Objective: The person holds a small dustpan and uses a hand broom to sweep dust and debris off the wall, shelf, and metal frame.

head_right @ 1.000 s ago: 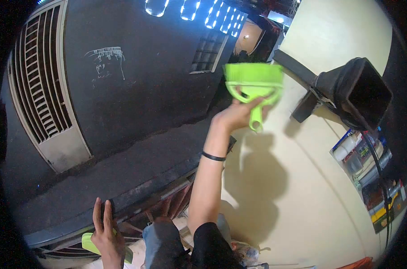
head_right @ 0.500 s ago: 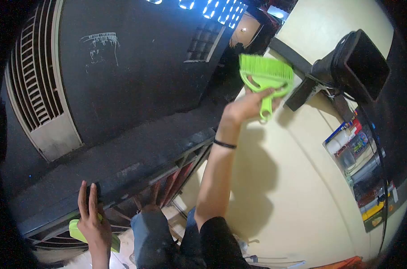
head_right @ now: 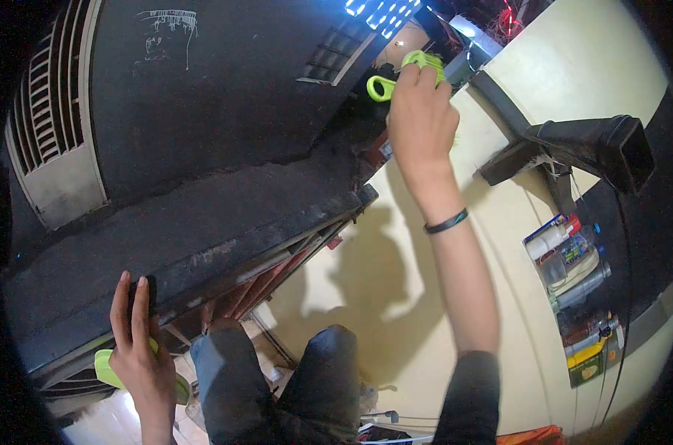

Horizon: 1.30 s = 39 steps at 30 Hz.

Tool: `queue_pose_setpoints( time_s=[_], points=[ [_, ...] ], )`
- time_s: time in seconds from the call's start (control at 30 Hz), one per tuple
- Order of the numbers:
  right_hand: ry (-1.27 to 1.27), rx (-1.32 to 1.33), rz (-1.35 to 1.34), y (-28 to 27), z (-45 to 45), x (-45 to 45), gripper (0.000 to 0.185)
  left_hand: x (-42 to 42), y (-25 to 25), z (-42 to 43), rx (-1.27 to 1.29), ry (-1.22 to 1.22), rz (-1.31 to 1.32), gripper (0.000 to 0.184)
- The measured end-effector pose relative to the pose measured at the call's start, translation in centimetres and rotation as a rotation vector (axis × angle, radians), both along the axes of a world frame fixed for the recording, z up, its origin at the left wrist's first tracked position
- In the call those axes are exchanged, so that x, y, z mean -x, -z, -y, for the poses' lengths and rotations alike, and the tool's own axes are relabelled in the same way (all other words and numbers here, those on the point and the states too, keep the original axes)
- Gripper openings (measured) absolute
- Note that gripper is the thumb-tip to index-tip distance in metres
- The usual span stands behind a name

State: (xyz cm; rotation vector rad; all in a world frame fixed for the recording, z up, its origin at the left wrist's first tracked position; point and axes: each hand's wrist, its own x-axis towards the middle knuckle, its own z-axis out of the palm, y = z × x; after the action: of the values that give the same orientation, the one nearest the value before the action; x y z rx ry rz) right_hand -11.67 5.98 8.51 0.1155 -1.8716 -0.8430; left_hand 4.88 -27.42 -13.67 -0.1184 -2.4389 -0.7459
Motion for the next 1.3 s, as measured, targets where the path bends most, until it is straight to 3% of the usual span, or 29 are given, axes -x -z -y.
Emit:
queue_pose_setpoints(
  time_s=[0.07, 0.13, 0.2, 0.27, 0.33, 0.43, 0.57, 0.73, 0.83, 0.97, 1.1, 1.17, 1.23, 1.3],
  points=[
    [0.403, -0.030, 0.062, -1.8, -1.4, 1.5, 0.013, 0.1, 0.1, 0.1, 0.001, 0.000, -0.001, 0.058],
    [0.517, -0.057, 0.033, -3.1, -5.0, 4.3, 0.015, -0.2, 0.0, 0.1, -0.003, 0.001, -0.011, 0.057],
    [0.510, -0.135, -0.029, -4.7, -6.2, 5.3, 0.014, -0.5, -0.4, 0.1, -0.091, 0.028, 0.157, 0.062],
    [0.484, -0.178, -0.035, -4.6, -5.8, 5.1, 0.014, -0.5, -0.4, 0.1, -0.076, 0.030, 0.139, 0.062],
    [0.232, -0.456, 0.034, -3.4, -4.0, 3.6, 0.013, -0.6, -0.4, 0.2, -0.063, 0.025, 0.120, 0.061],
    [0.057, -0.520, 0.083, -2.5, -3.3, 1.7, 0.011, -0.5, -0.4, 0.1, -0.081, 0.029, 0.133, 0.064],
    [0.374, -0.345, 0.033, -2.1, -6.6, 1.0, 0.021, -0.6, -0.7, 0.3, -0.090, 0.037, 0.154, 0.066],
    [0.326, -0.338, 0.150, 0.6, -8.6, -2.1, 0.026, -0.6, -0.3, 0.5, -0.097, 0.046, 0.148, 0.067],
    [0.333, -0.149, 0.437, 2.0, -7.5, -3.9, 0.030, -0.5, -0.2, 0.6, -0.102, 0.042, 0.181, 0.066],
    [0.325, -0.293, 0.466, -0.6, -4.9, -4.3, 0.039, -0.3, -0.2, 0.4, -0.065, 0.064, 0.088, 0.063],
    [0.488, -0.162, 0.437, -2.5, -7.3, -4.4, 0.029, -0.2, 1.0, 0.8, -0.067, 0.068, 0.103, 0.059],
    [0.422, -0.084, 0.571, -1.6, -7.2, -4.9, 0.030, 0.3, 1.6, 0.9, -0.072, 0.066, 0.107, 0.059],
    [0.294, 0.163, 0.750, -1.5, -4.2, -5.0, 0.025, 0.8, 1.3, 1.1, 0.020, 0.088, -0.030, 0.043],
    [0.322, 0.068, 0.759, -1.2, -2.0, -4.8, 0.023, 1.0, 1.2, 1.3, 0.042, 0.102, -0.038, 0.043]
  ],
)
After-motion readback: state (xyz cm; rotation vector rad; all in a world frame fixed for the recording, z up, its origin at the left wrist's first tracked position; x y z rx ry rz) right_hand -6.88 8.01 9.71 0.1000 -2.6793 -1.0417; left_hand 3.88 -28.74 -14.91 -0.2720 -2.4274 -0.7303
